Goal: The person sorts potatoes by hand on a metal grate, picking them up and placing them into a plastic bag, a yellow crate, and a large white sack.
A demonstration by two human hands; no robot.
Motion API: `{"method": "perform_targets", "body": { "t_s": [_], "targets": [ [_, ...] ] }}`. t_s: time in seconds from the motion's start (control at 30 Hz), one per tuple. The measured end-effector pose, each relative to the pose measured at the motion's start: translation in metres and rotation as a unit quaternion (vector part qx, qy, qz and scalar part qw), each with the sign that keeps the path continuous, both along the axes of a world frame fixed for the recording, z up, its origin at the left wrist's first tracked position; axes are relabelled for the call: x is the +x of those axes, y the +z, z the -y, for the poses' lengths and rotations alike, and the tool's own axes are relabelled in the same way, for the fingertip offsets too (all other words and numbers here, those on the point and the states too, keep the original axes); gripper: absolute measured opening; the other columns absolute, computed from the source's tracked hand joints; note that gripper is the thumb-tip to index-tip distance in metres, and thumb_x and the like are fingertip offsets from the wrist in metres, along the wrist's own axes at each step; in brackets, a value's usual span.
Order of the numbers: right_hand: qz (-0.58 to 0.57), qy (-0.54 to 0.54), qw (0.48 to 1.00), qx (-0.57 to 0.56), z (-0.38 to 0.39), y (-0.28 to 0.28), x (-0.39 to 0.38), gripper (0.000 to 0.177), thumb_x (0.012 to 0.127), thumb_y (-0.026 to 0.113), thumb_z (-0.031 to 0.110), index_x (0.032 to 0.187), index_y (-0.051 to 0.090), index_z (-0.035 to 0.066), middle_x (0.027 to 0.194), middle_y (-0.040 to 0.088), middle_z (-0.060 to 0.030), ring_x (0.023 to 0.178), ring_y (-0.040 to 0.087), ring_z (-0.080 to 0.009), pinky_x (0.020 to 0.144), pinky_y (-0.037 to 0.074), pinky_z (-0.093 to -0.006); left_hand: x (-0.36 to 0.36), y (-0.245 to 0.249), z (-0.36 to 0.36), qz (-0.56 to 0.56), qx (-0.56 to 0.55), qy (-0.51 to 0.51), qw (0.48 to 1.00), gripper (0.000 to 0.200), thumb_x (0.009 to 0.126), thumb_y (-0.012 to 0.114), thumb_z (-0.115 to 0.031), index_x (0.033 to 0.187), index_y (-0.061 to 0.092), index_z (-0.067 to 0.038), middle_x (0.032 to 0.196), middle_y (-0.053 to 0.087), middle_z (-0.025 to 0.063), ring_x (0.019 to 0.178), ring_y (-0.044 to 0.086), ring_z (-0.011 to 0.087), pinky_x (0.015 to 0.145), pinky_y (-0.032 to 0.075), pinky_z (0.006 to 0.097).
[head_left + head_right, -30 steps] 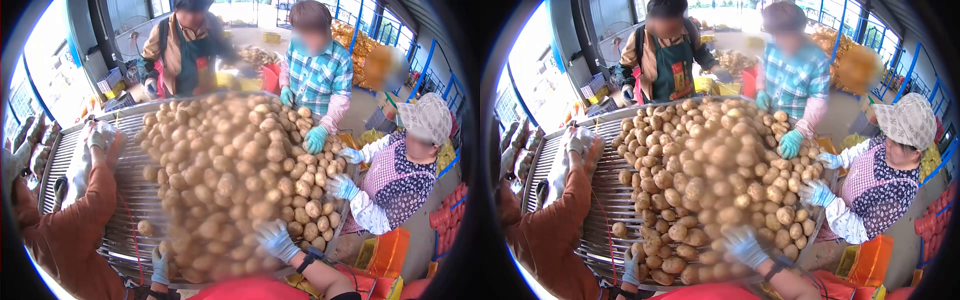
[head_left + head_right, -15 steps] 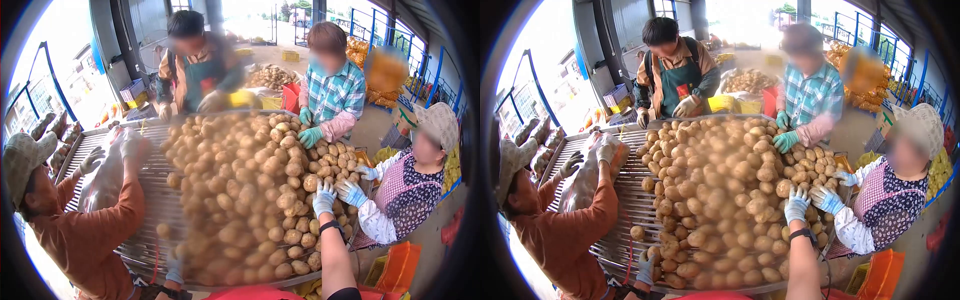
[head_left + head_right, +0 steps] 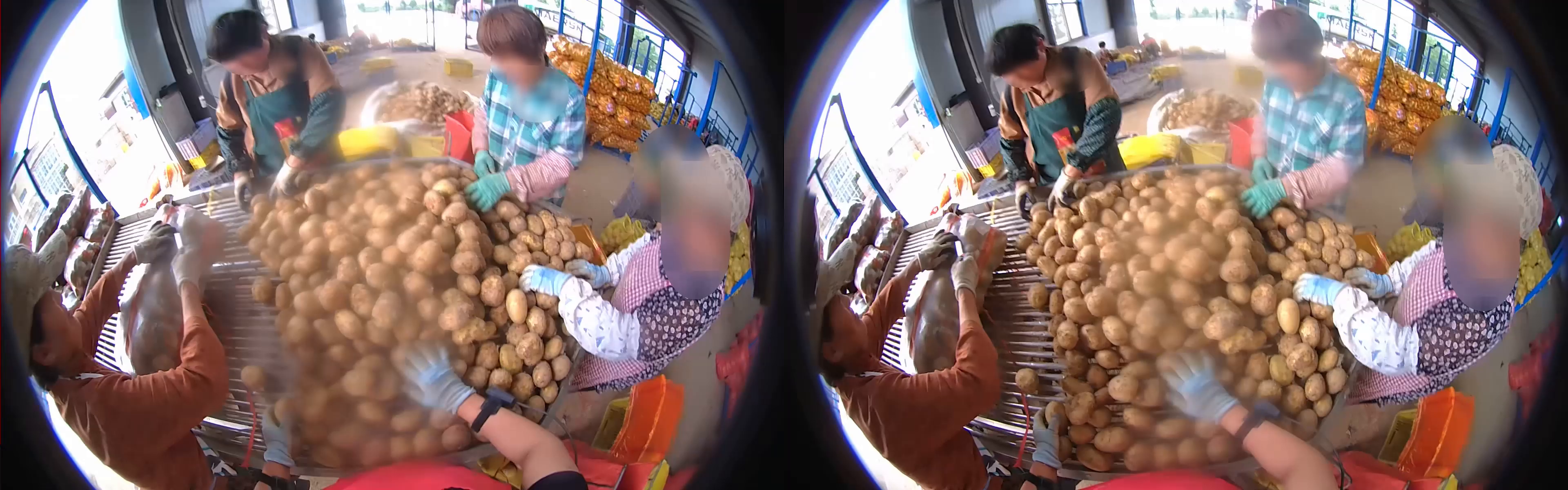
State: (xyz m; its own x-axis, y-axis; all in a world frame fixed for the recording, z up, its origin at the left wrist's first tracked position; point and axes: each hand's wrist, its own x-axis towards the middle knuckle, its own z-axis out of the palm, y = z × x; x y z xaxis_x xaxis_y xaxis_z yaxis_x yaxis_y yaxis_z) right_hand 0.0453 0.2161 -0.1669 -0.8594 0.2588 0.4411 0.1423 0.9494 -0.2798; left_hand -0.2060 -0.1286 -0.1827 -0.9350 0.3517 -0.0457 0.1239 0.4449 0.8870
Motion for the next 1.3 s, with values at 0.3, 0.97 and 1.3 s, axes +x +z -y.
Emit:
{"method": "perform_targets", "body": {
  "t_s": [0.3,0.97,1.3],
  "targets": [
    [0.011,-0.177,0.972,0.153,-0.068,-0.019,0.056,0.025,0.089,0.061,0.021,0.110,0.071,0.017,0.140,0.057,-0.0117,0.126,0.054,-0.0308,0.114,0.029,-0.0611,0.006,-0.007,0.002,0.087,0.066,-0.003,0.994,0.045,0.099,0.060,-0.018,0.138,0.046,-0.002,0.131,0.056,0.0111,0.116,0.057,0.0213,0.101,0.050,0.0346],
    [0.105,-0.085,0.981,0.138,-0.035,0.036,-0.098,0.058,0.091,0.058,0.035,0.145,0.050,0.016,0.144,0.049,-0.0086,0.142,0.038,-0.0295,0.112,0.026,-0.0621,-0.010,-0.041,0.022,-0.008,-0.039,-0.004,0.999,0.063,0.092,0.069,-0.026,0.142,0.047,0.007,0.139,0.054,0.0222,0.128,0.053,0.0319,0.110,0.040,0.0393],
    [0.107,-0.374,0.914,0.115,-0.206,0.008,-0.022,0.053,0.084,0.071,0.045,0.131,0.061,0.023,0.151,0.042,-0.0146,0.135,0.042,-0.0387,0.105,0.034,-0.0634,-0.005,-0.023,0.005,-0.020,-0.074,0.012,0.997,0.062,0.091,0.070,-0.024,0.140,0.047,0.006,0.137,0.055,0.0224,0.128,0.052,0.0315,0.111,0.039,0.0394]
  ]
}}
